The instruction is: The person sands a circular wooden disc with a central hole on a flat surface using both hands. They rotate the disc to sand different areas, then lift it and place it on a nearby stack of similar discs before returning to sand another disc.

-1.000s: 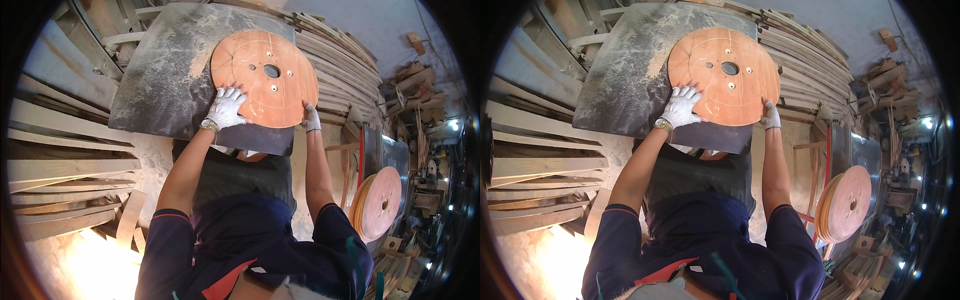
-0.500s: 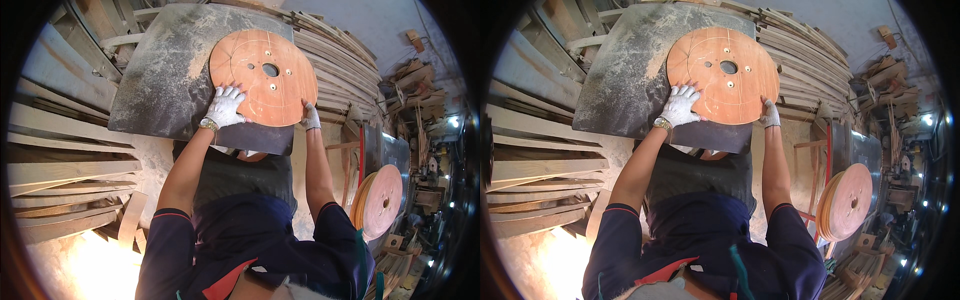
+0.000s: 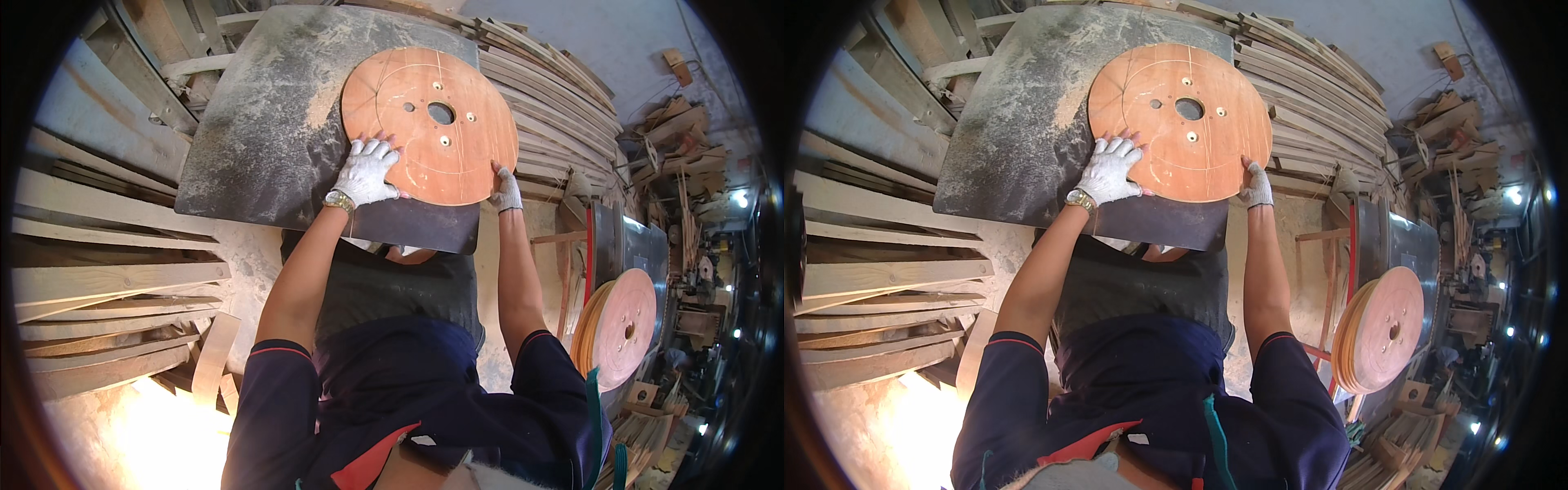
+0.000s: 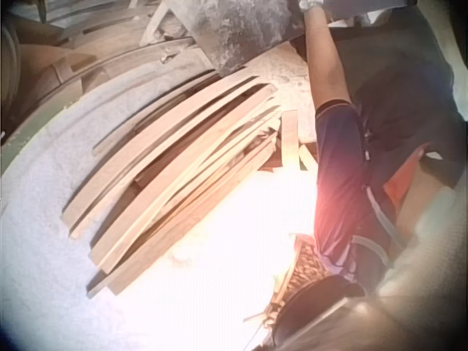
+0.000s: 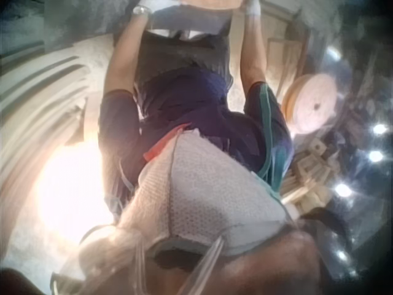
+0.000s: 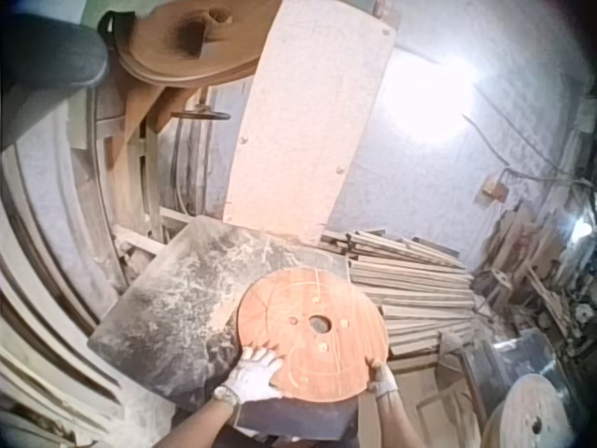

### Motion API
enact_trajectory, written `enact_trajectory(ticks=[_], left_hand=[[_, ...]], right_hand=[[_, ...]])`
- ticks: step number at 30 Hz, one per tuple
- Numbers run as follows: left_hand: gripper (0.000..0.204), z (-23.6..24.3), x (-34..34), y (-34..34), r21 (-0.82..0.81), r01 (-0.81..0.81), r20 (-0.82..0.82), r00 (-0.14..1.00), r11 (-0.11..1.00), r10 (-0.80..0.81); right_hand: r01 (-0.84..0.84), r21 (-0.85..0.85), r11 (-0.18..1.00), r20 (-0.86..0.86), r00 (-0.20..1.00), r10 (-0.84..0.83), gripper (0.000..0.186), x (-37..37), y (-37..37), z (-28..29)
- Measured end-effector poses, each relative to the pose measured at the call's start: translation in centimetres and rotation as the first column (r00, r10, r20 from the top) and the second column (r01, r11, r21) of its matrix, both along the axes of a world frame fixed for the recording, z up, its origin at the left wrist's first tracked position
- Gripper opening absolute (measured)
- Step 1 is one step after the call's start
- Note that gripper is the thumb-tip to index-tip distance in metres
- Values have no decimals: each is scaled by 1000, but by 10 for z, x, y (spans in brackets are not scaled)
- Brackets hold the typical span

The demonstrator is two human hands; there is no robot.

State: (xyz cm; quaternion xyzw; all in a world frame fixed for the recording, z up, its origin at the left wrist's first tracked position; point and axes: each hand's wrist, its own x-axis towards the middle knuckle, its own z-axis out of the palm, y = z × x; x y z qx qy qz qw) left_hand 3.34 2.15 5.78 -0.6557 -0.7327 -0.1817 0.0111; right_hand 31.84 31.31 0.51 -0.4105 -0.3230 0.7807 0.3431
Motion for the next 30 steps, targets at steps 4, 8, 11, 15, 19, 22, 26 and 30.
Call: enact_trajectory(ticks=[4,8,11,15,19,22,26,30], left_hand=[[101,2,-1,0,-7,1,32,999,1000,-1],[101,0,-4,-1,2,-3,39,999,1000,3],[101,4,-3,2,2,11,32,999,1000,-11],[101,4,-6,3,-5,15,13,1000,1000,-15],[100,4,-10,2,-12,17,-1,1000,1000,-17],[99,5,-11,3,-9,33,3,999,999,-33],[100,5,-16,-1,-9,39,-2,999,999,-39],[100,5,-16,0,19,39,-34,999,999,-38]], right_hand=[[-18,16,1000,-30,999,18,44,1,-1,1],[-27,4,1000,-36,999,27,51,-2,0,-2],[-1,11,1000,-13,1000,1,54,2,9,-10],[-7,-2,1000,-19,1000,7,55,3,14,-16],[-15,-22,1000,-35,999,14,56,0,8,-13],[5,8,1000,-48,999,-4,49,0,4,-10],[42,-39,998,-16,999,-43,53,-9,-11,-5],[61,-36,998,-52,997,-62,48,-5,-10,-8]])
